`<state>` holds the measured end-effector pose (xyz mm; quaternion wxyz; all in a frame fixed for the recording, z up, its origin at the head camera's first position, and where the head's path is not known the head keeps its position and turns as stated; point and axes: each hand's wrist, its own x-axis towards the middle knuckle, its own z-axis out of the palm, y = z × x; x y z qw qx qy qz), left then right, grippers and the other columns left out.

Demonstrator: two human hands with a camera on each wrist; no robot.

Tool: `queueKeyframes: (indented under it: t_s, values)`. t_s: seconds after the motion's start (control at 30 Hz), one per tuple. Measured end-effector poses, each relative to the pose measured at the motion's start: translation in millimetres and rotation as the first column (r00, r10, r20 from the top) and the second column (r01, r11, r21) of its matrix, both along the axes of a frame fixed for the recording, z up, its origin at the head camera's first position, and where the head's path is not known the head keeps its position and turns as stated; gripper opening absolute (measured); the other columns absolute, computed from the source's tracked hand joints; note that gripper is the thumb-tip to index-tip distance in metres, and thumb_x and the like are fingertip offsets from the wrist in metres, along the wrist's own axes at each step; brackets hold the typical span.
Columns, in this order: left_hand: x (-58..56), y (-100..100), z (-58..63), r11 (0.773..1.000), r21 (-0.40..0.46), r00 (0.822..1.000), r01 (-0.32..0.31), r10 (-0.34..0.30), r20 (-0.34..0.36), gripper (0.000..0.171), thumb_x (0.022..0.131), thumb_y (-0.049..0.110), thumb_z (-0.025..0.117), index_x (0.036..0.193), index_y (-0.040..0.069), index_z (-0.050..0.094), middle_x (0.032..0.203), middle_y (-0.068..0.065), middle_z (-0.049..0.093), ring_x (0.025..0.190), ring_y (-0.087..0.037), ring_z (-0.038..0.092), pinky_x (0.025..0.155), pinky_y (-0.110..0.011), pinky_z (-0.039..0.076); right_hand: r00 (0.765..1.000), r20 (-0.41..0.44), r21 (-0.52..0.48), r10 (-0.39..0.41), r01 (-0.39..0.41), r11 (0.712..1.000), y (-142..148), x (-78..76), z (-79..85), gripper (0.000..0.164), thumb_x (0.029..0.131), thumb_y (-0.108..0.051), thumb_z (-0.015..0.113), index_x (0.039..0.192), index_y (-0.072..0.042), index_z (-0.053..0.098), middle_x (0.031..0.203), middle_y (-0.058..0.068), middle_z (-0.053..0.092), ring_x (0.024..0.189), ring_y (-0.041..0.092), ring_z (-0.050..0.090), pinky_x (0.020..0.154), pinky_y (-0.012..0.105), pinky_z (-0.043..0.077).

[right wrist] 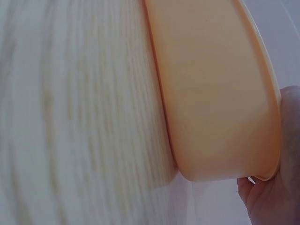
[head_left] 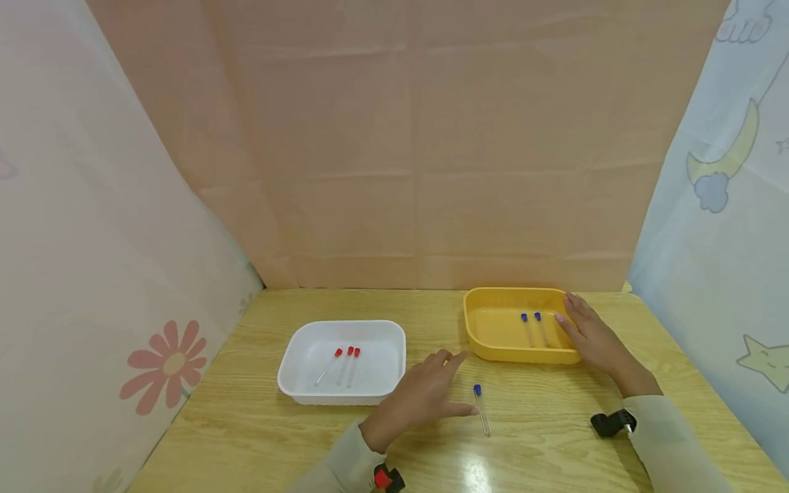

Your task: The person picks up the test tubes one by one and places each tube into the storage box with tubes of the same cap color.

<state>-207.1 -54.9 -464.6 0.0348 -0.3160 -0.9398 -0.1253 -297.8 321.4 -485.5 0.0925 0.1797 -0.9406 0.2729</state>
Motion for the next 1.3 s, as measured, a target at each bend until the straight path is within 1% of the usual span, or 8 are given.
queueKeyframes:
  t_s: [0.17,0.33,0.53,0.77,0.87,1.03,1.23,1.3]
  values:
    - [-1.1,0,-0.6,1.0,-0.01,1.0,0.006,-0.006,0.028,0.095,0.081,0.069,0.072,0.157,0.022,0.039,0.137,-0.001,0.055,0.121,-0.016,0.056,0.091,-0.036,0.053,1.0,0.005,-0.008,0.004,-0.004,1.0,1,0.5,0.3,0.066,0.113,-0.032,0.034,0.155,0.014,0.014,0.163,0.034,0.007,0.151,0.05,0.001,0.118,0.067,0.002]
    - [-1.0,2,-4.6,1.0,-0.023,0.999,0.006,-0.005,0.05,0.095,0.08,0.069,0.073,0.155,0.019,0.042,0.138,-0.001,0.055,0.12,-0.016,0.056,0.091,-0.035,0.053,1.0,0.011,-0.005,0.004,-0.004,1.0,1,0.6,0.4,0.065,0.113,-0.031,0.035,0.156,0.012,0.013,0.164,0.033,0.007,0.151,0.051,0.001,0.117,0.067,0.002]
    - [0.2,6,-9.7,0.999,-0.042,1.0,-0.004,0.005,0.021,0.096,0.079,0.072,0.072,0.154,0.019,0.044,0.135,0.001,0.055,0.116,-0.013,0.057,0.085,-0.03,0.053,1.0,0.009,-0.001,0.007,-0.007,1.0,0,0.1,1.0,0.065,0.112,-0.03,0.035,0.156,0.013,0.014,0.164,0.033,0.007,0.151,0.05,0.0,0.118,0.066,0.002]
    - [4.3,12,-14.9,0.998,-0.056,1.0,-0.009,0.009,0.007,0.095,0.077,0.072,0.073,0.15,0.018,0.047,0.13,0.001,0.055,0.109,-0.011,0.056,0.075,-0.024,0.051,1.0,0.003,0.006,0.002,-0.002,1.0,0,-0.6,0.4,0.066,0.113,-0.032,0.034,0.155,0.014,0.014,0.162,0.035,0.008,0.151,0.049,0.0,0.119,0.065,0.002]
    - [6.1,13,-17.2,0.998,-0.058,1.0,-0.019,0.019,0.011,0.096,0.076,0.072,0.074,0.151,0.019,0.047,0.131,0.001,0.055,0.111,-0.011,0.056,0.076,-0.024,0.051,1.0,0.0,-0.001,0.007,-0.007,1.0,0,-1.1,-0.9,0.066,0.113,-0.032,0.034,0.155,0.015,0.015,0.162,0.036,0.009,0.151,0.051,0.001,0.119,0.065,0.002]
    - [7.4,15,-21.5,0.999,-0.043,0.999,-0.024,0.027,0.048,0.098,0.075,0.073,0.074,0.151,0.019,0.046,0.134,0.001,0.056,0.115,-0.012,0.056,0.078,-0.027,0.052,1.0,-0.001,-0.001,0.013,-0.013,1.0,1,-0.7,-2.6,0.065,0.113,-0.032,0.033,0.155,0.014,0.015,0.163,0.035,0.007,0.15,0.052,0.002,0.119,0.065,0.001]
    - [6.7,20,-28.2,0.998,-0.06,0.999,-0.023,0.025,0.043,0.101,0.075,0.077,0.069,0.153,0.018,0.044,0.135,0.0,0.055,0.115,-0.012,0.056,0.076,-0.027,0.052,1.0,-0.009,-0.004,0.011,-0.011,1.0,-1,0.8,0.6,0.065,0.113,-0.032,0.033,0.155,0.015,0.015,0.163,0.034,0.008,0.151,0.051,0.003,0.119,0.064,0.001]
    - [7.2,21,-29.3,0.998,-0.054,0.998,-0.029,0.032,0.052,0.102,0.075,0.076,0.071,0.153,0.017,0.043,0.135,0.0,0.055,0.115,-0.012,0.056,0.077,-0.027,0.052,1.0,-0.012,-0.003,0.013,-0.013,1.0,-1,0.9,1.2,0.065,0.113,-0.032,0.033,0.154,0.015,0.015,0.163,0.035,0.009,0.15,0.051,0.003,0.119,0.064,0.002]
